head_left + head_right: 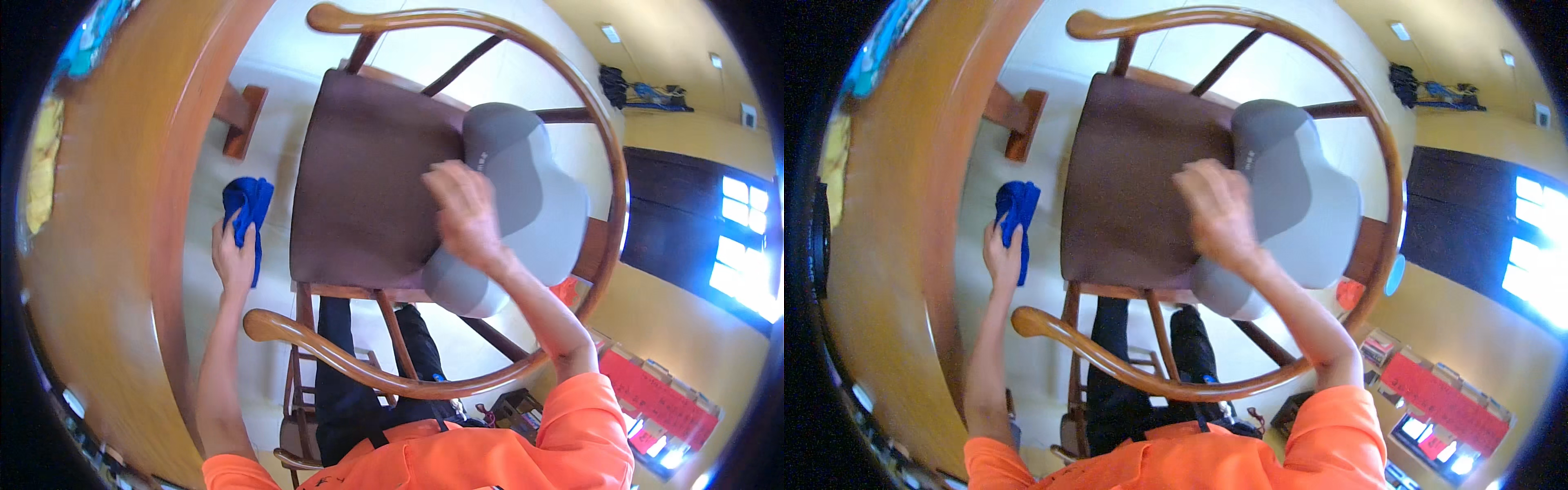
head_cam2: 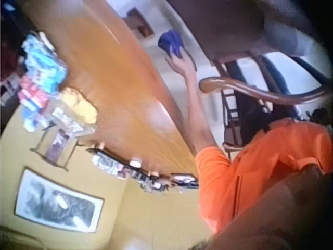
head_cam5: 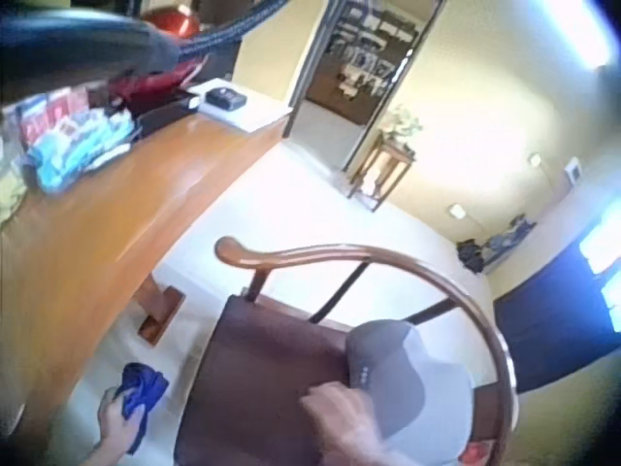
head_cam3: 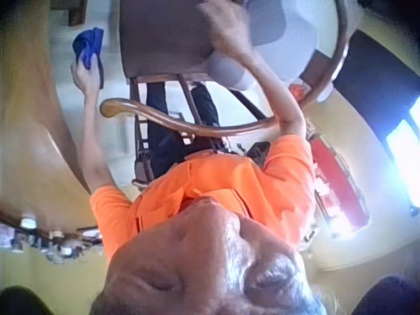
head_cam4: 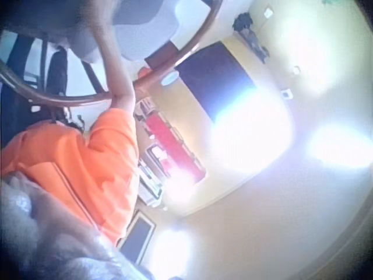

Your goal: The person wipes a wooden dining table and several chairs using a blue cloth. They move items like a snack container, helmet, and bowl aside to clean the table surface, then wipe the chairs' seats, backs, and armrests.

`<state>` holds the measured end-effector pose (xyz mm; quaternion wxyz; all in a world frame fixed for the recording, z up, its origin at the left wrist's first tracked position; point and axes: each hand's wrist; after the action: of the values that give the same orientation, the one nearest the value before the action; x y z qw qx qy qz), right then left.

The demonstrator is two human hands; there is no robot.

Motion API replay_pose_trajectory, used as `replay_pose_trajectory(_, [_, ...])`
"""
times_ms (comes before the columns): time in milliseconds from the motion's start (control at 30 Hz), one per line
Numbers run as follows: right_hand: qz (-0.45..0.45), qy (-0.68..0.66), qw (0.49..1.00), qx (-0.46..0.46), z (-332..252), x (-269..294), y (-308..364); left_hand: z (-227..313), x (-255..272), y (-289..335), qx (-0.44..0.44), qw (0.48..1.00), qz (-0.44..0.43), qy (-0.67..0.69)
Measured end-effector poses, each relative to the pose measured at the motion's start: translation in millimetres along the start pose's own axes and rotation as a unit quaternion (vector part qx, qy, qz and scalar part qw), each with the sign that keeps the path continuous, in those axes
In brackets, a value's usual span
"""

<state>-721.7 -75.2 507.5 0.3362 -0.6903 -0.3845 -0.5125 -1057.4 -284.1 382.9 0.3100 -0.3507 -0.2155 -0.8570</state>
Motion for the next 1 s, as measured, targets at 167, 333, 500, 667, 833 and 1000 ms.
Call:
replay_pose_trajectory(167, [-0.021,0.205,0.910,-0.360,96,85,115,57,20,35,0.051,0.982,-0.070,0.168])
replay_pose_trajectory(333, [-0.048,0.168,0.891,-0.418,89,88,130,91,20,67,0.105,0.964,-0.098,0.223])
replay_pose_trajectory(500, [0.165,-0.198,0.826,-0.501,107,101,111,114,12,101,0.142,0.958,-0.095,0.231])
replay_pose_trajectory(667, [0.126,-0.313,0.823,-0.458,86,73,109,136,4,132,0.186,0.935,-0.101,0.284])
replay_pose_trajectory(833, [0.112,-0.396,0.770,-0.488,82,157,123,125,-9,135,0.212,0.935,-0.063,0.276])
replay_pose_trajectory(1000, [0.241,-0.304,0.789,-0.476,83,332,180,136,-8,128,0.230,0.918,-0.092,0.310])
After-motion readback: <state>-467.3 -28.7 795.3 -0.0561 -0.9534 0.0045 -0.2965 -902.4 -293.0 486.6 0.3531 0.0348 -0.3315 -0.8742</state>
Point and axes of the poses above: each hand's wrist, its own y-axis away from the middle knuckle, its own x-axis out of the back of the hand, z = x × y, and after that the axes turned 8 degrees about x, right-handed
